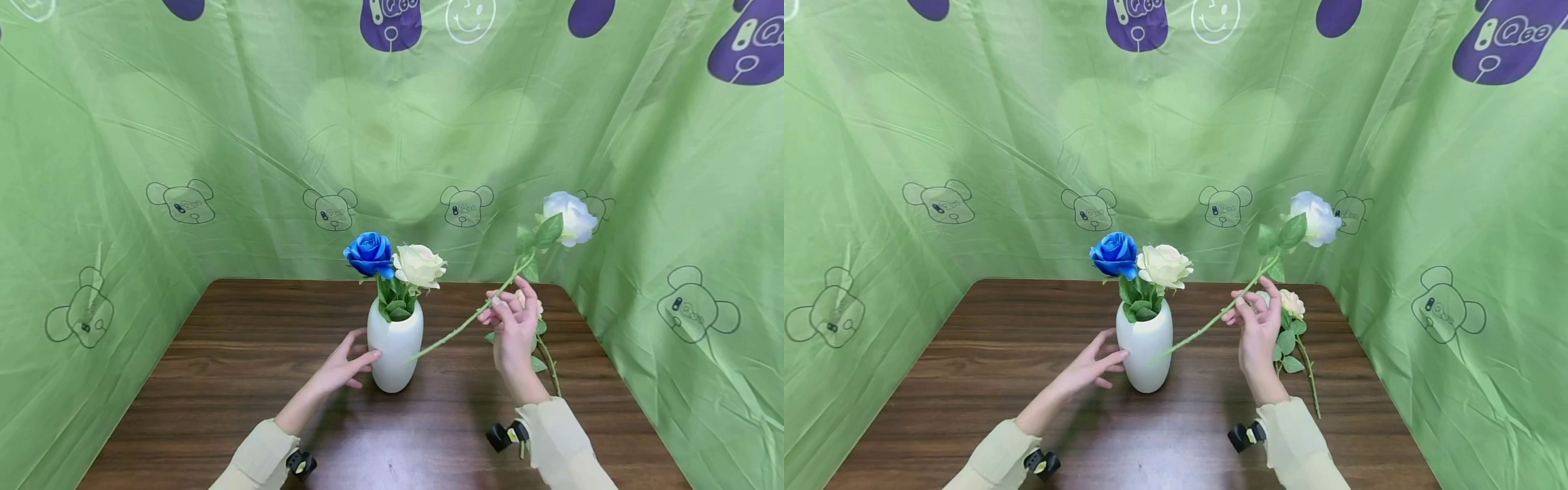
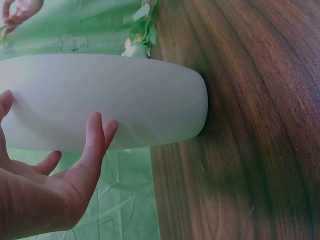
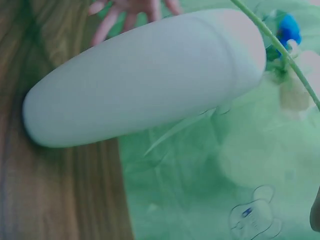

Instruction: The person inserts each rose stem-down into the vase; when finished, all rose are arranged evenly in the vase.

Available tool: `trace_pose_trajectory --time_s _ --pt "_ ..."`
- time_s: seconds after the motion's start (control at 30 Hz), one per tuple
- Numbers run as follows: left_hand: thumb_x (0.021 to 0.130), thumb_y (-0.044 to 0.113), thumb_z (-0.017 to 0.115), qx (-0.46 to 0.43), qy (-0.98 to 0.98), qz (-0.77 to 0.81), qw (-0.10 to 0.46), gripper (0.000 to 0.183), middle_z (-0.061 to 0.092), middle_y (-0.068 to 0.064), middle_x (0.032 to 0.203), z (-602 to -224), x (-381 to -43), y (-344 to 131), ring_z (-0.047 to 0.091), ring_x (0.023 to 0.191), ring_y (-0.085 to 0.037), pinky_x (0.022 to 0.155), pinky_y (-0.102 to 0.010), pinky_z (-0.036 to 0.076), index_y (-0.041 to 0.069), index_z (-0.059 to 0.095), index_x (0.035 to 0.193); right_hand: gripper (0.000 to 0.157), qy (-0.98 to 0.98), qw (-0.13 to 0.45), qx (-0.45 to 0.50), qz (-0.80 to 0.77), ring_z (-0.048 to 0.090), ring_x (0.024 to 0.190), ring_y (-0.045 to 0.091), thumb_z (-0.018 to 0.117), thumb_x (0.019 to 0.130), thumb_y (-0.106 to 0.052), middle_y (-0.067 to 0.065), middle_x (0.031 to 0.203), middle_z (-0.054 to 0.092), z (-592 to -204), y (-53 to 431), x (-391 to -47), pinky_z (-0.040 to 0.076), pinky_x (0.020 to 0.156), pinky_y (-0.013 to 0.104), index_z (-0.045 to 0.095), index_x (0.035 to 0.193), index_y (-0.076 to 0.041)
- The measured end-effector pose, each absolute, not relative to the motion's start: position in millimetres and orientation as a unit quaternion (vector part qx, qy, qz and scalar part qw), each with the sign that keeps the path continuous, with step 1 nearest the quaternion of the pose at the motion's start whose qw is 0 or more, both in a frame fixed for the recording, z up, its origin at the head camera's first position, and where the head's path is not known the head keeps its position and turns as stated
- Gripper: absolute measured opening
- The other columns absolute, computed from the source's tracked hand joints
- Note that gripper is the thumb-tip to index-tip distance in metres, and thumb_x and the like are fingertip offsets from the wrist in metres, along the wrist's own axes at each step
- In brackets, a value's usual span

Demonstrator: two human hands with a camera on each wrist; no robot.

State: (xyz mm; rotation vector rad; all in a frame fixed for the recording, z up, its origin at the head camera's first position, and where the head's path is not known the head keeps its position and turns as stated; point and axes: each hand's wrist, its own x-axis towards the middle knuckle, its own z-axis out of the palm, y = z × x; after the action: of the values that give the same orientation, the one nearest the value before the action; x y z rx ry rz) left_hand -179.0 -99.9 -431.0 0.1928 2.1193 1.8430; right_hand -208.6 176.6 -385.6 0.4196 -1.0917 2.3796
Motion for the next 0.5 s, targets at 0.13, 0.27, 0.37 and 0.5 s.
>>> trace_pose_trajectory --time_s 0.13,0.27,0.37,0.5 --pt "0.085 0.031 0.058 0.068 0.743 0.645 0.162 0.063 0.037 -0.03 0.125 -430.8 -179.0 -100.0 0.051 0.098 -0.042 0.059 -0.041 0.05 0.009 0.025 0.135 0.05 -0.35 0.273 0.158 0.882 0.055 0.048 0.023 0.047 0.081 0.017 0.019 0.082 0.054 -373.4 173.5 -212.4 0.047 0.046 0.026 0.025 0.123 0.003" --pt "0.085 0.031 0.058 0.071 0.743 0.645 0.161 0.064 0.036 -0.031 0.125 -430.7 -179.0 -100.4 0.051 0.098 -0.042 0.059 -0.041 0.05 0.009 0.025 0.135 0.054 -0.352 0.318 0.156 0.867 0.056 0.049 0.024 0.05 0.081 0.015 0.019 0.083 0.052 -364.5 171.1 -215.5 0.047 0.046 0.026 0.022 0.126 0.003" --pt "0.086 0.032 0.058 0.073 0.744 0.644 0.163 0.064 0.036 -0.031 0.126 -430.7 -179.0 -100.6 0.051 0.098 -0.042 0.059 -0.041 0.05 0.009 0.024 0.135 0.052 -0.37 0.348 0.155 0.848 0.056 0.05 0.024 0.05 0.082 0.013 0.02 0.084 0.051 -358.4 169.2 -216.2 0.046 0.046 0.025 0.025 0.126 0.0" --pt "0.086 0.032 0.058 0.073 0.744 0.644 0.163 0.064 0.036 -0.031 0.126 -430.9 -179.0 -100.8 0.051 0.098 -0.042 0.059 -0.04 0.05 0.009 0.024 0.135 0.049 -0.416 0.371 0.171 0.813 0.057 0.051 0.024 0.051 0.083 0.012 0.021 0.085 0.052 -351.0 164.9 -215.2 0.047 0.047 0.026 0.03 0.124 -0.003"
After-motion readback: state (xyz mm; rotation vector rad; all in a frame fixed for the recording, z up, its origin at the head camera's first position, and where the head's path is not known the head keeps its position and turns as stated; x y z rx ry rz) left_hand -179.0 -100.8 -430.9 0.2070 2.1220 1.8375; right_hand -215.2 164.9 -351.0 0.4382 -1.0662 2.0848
